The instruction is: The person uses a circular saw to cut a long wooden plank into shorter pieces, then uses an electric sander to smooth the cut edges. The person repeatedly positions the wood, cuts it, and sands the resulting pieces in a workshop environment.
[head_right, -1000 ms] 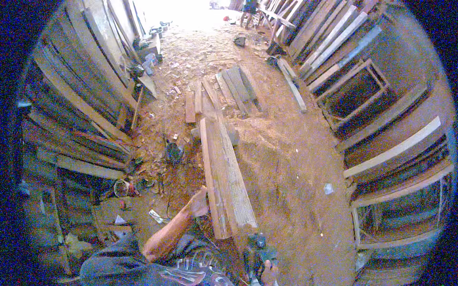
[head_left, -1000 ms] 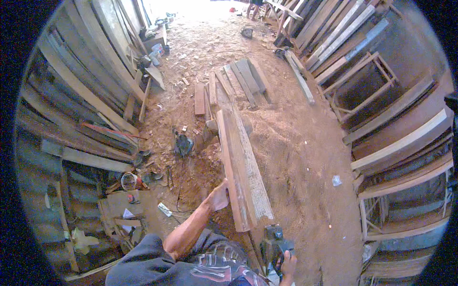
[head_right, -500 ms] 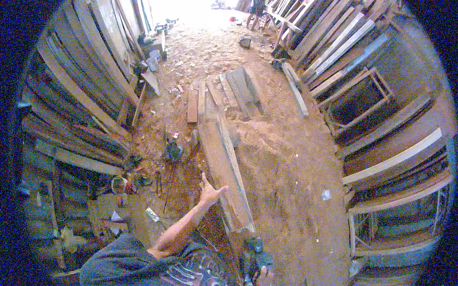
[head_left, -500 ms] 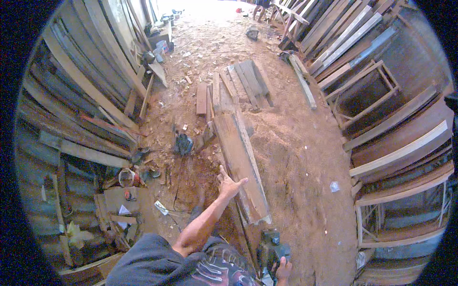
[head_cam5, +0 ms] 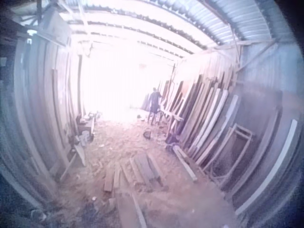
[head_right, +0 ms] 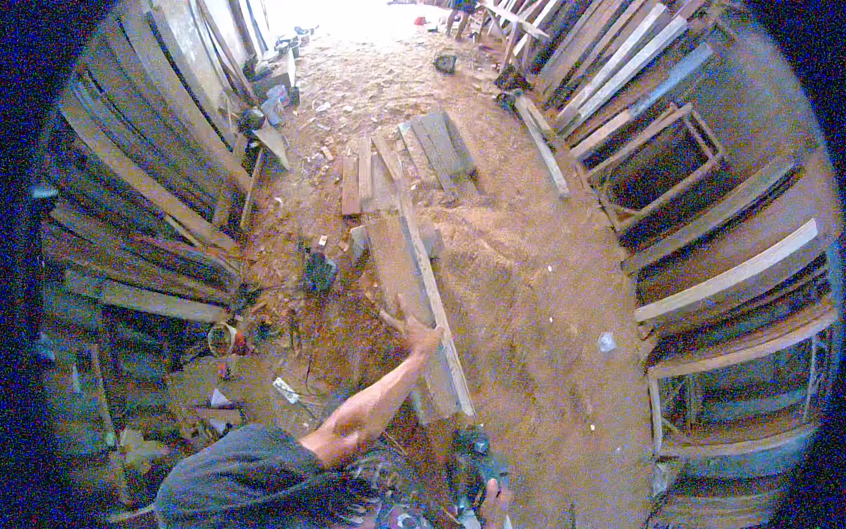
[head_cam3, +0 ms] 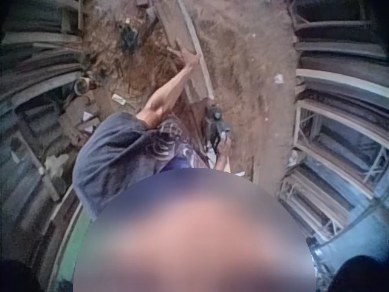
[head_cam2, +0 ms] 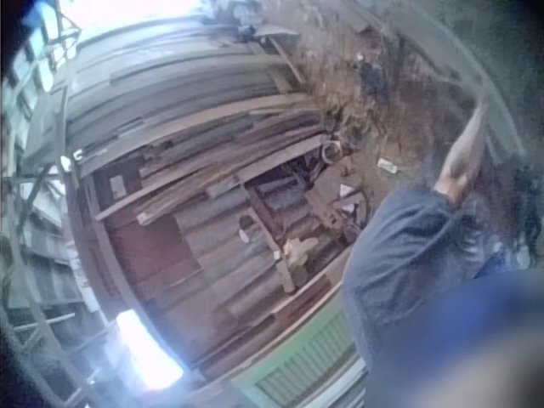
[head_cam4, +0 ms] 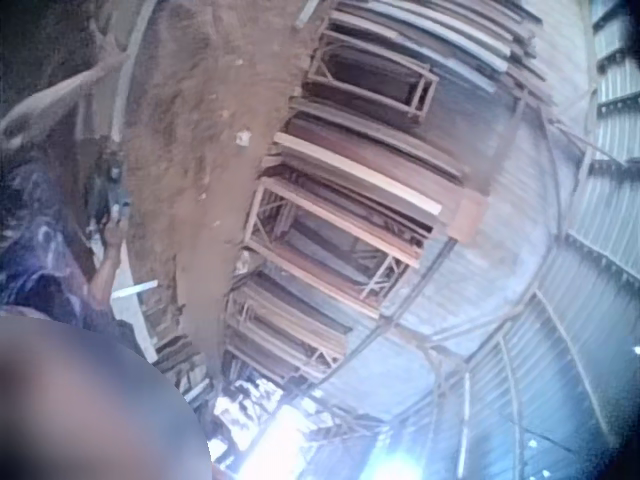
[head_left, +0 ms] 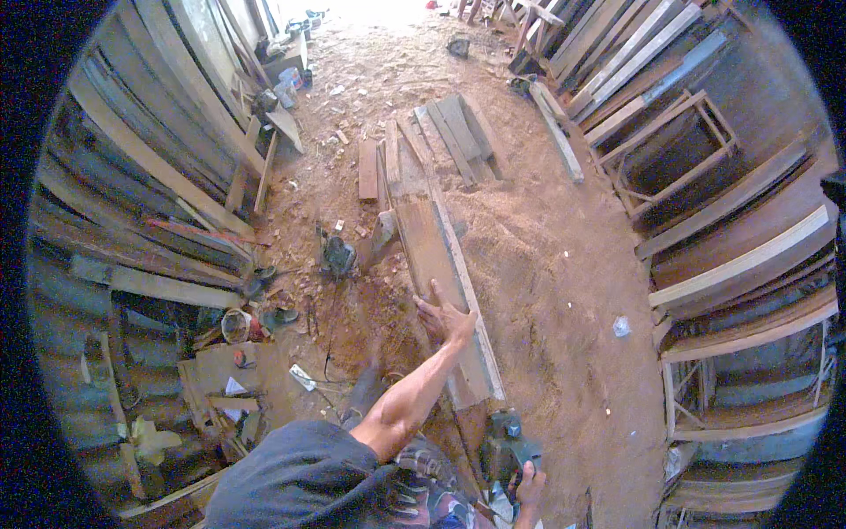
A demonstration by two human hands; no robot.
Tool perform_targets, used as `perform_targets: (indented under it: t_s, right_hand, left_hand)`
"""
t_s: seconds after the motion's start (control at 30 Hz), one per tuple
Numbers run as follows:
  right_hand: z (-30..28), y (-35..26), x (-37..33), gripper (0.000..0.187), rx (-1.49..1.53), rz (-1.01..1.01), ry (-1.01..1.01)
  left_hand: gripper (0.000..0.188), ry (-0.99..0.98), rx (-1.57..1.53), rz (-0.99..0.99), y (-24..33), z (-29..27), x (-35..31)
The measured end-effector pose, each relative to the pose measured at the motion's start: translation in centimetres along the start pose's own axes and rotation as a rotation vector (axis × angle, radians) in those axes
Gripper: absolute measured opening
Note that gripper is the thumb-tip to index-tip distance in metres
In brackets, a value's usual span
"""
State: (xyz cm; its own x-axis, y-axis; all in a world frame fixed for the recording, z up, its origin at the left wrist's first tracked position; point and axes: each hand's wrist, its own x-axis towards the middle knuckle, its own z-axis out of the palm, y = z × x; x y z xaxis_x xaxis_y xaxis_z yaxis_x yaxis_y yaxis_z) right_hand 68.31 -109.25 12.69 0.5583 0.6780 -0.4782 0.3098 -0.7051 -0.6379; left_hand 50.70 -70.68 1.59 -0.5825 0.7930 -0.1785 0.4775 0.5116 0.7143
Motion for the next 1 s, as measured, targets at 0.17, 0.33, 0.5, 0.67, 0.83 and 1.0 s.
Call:
perform_targets:
  t_s: [0.17,0.33,0.5,0.67,0.83,1.0]
  right_hand:
    - [0.7,1.6,0.9,0.058,-0.228,-0.328,0.256]
    - [0.7,5.1,2.5,0.053,-0.030,-0.191,0.099]
    - [0.3,6.1,2.9,0.049,0.097,-0.072,-0.020]
    - [-0.4,3.3,2.2,0.047,0.111,0.019,-0.116]
    - [-0.4,1.4,2.0,0.049,0.047,-0.074,-0.099]
    - [-0.2,1.9,2.3,0.049,0.158,-0.029,-0.129]
  left_hand:
    - [0.137,-0.077,0.001,0.011,1.7,-0.8,1.8]
    - [0.122,-0.035,0.176,0.176,0.2,-2.2,1.7]
    - [0.120,-0.108,-0.086,0.316,-3.2,-3.6,0.7]
    - [0.120,-0.077,-0.333,0.334,-3.3,-2.3,1.0]
    - [0.120,-0.056,-0.259,0.349,-3.5,-1.0,1.9]
    - [0.121,-0.050,-0.237,0.375,-3.7,-1.3,2.0]
